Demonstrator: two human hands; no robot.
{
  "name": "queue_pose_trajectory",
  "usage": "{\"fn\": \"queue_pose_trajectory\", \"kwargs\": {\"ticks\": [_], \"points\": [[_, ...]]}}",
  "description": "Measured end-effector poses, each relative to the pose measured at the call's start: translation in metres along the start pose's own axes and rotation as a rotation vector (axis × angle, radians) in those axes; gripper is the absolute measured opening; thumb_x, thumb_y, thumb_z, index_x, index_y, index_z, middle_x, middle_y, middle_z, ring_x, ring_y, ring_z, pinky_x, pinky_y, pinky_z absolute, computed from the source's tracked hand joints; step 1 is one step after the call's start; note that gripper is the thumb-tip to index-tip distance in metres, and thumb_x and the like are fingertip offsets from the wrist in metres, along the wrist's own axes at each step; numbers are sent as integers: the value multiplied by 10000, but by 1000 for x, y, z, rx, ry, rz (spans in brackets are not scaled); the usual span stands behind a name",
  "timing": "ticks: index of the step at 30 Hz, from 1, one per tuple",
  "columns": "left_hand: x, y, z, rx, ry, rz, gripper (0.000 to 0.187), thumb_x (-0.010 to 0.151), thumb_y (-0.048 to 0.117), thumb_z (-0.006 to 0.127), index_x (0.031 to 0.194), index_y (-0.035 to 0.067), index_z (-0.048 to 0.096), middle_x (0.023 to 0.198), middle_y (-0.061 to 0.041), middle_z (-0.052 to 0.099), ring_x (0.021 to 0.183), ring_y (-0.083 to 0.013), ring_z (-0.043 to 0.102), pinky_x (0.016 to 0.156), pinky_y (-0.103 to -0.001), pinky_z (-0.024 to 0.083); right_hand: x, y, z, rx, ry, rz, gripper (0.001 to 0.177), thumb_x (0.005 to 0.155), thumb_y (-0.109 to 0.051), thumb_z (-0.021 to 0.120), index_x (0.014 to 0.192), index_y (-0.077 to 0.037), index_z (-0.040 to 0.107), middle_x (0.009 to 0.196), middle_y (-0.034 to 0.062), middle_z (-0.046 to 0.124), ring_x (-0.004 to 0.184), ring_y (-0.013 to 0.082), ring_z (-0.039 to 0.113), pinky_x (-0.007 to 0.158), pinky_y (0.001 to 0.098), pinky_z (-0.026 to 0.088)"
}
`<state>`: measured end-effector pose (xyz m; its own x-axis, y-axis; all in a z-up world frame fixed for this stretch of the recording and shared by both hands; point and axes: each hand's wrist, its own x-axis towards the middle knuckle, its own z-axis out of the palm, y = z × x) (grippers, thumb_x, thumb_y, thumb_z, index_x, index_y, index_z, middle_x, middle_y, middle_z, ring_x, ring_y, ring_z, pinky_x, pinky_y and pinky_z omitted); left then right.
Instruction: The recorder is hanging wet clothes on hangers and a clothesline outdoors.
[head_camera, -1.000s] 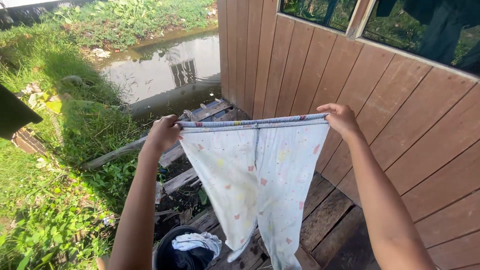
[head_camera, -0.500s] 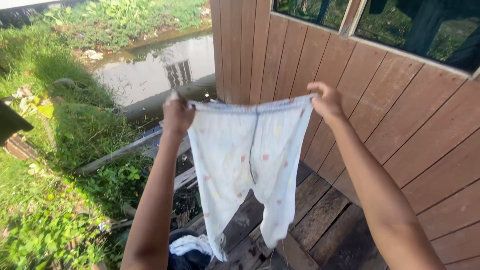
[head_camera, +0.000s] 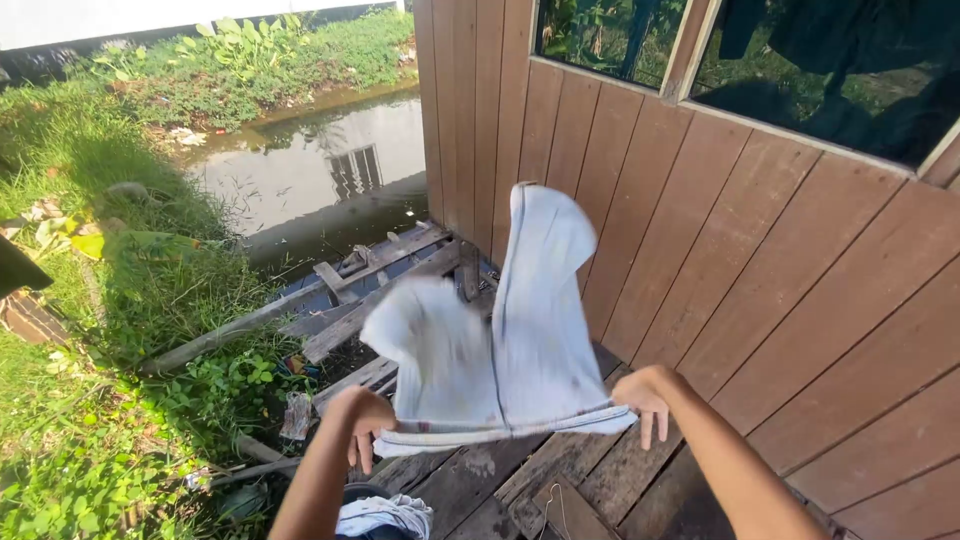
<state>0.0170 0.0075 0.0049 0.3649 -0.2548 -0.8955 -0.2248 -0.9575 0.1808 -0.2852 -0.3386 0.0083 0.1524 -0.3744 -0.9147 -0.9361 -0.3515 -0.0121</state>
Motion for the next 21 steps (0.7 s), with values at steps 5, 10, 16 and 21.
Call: {"fn": "queue_pose_trajectory", "kwargs": {"ticks": [5,10,16,21], "points": [[-53,-7,-86,-206,255,437,395,1034,278,487,1378,144,625,1227,-142,760,898,-271,804,657,-292,609,-78,30,-60,453,342,-546,464,992,-244,471,1428,-147,596,1273,186,764,1012,296,775,879,482,642],[-116,9,-135,-130,807,755,320,929,75,533,1201,15,690,1036,-169,764,778,-222,789,642,-269,587,-125,33,-114,687,652,-842,397,930,12,437,1196,-26,730,1130,188,776,913,267,792,817,398,614],[-108,29,-113,-394,850,719,300,972,61,550,1240,105,678,1047,-133,734,767,-199,708,658,-275,581,-125,-1,-91,814,831,-839,423,939,41,400,1222,-47,701,1177,143,742,919,226,764,804,396,642],[-7,43,-90,-470,623,633,314,946,100,664,1259,109,682,1202,-109,688,930,-186,709,763,-249,584,-63,-33,-78,774,769,-720,403,944,-8,468,1297,-89,646,1325,118,665,885,223,750,832,440,617]]}}
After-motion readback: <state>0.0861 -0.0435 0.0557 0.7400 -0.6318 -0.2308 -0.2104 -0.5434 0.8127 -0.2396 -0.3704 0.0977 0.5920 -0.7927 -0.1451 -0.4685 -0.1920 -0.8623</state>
